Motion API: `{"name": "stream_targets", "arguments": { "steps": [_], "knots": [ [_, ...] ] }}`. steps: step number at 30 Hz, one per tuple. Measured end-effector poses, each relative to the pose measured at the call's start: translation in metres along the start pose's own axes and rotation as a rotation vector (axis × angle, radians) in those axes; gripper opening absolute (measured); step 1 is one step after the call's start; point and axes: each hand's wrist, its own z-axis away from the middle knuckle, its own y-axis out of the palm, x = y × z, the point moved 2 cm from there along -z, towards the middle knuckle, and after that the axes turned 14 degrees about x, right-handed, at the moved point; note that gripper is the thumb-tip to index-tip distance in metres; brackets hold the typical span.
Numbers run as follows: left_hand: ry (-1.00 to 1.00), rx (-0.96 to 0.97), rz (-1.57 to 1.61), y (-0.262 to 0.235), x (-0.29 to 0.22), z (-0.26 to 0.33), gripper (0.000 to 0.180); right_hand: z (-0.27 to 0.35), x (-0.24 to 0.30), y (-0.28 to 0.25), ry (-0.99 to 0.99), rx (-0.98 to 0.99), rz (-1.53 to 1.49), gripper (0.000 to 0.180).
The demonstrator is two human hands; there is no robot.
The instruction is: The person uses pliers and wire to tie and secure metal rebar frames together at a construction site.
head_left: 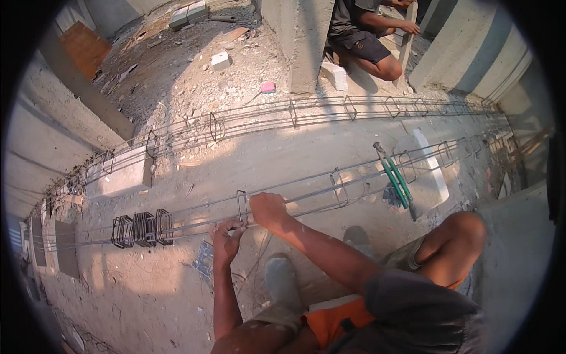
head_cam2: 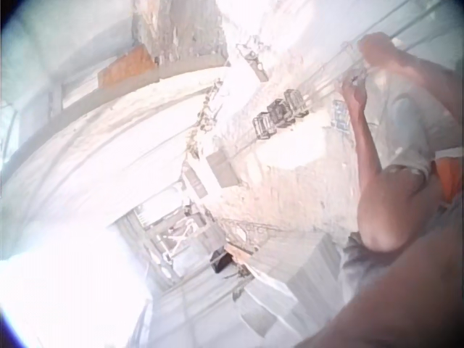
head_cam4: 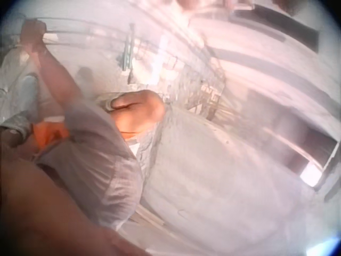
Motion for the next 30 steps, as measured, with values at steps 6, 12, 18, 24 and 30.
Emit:
{"name": "stream_targets", "arguments": {
  "steps": [6,12,18,24,30],
  "knots": [
    [-0.033,-0.006,-0.034,0.003,0.001,-0.002,0.018,-0.003,0.001,0.005,-0.006,-0.067,0.047,0.010],
    [-0.095,0.046,-0.010,0.005,-0.015,-0.008,0.013,0.016,-0.005,-0.011,-0.027,0.041,-0.036,0.016],
    [-0.105,-0.015,-0.045,0.001,-0.009,-0.005,0.013,0.062,-0.025,-0.040,-0.155,-0.004,-0.192,0.015],
    [-0.088,-0.022,-0.018,0.006,-0.015,-0.008,0.012,0.075,-0.026,-0.026,-0.108,0.030,0.127,0.013],
    [-0.014,-0.054,-0.036,0.006,-0.009,-0.006,0.009,0.037,-0.024,-0.006,-0.179,0.131,0.311,0.011]
  ]
}}
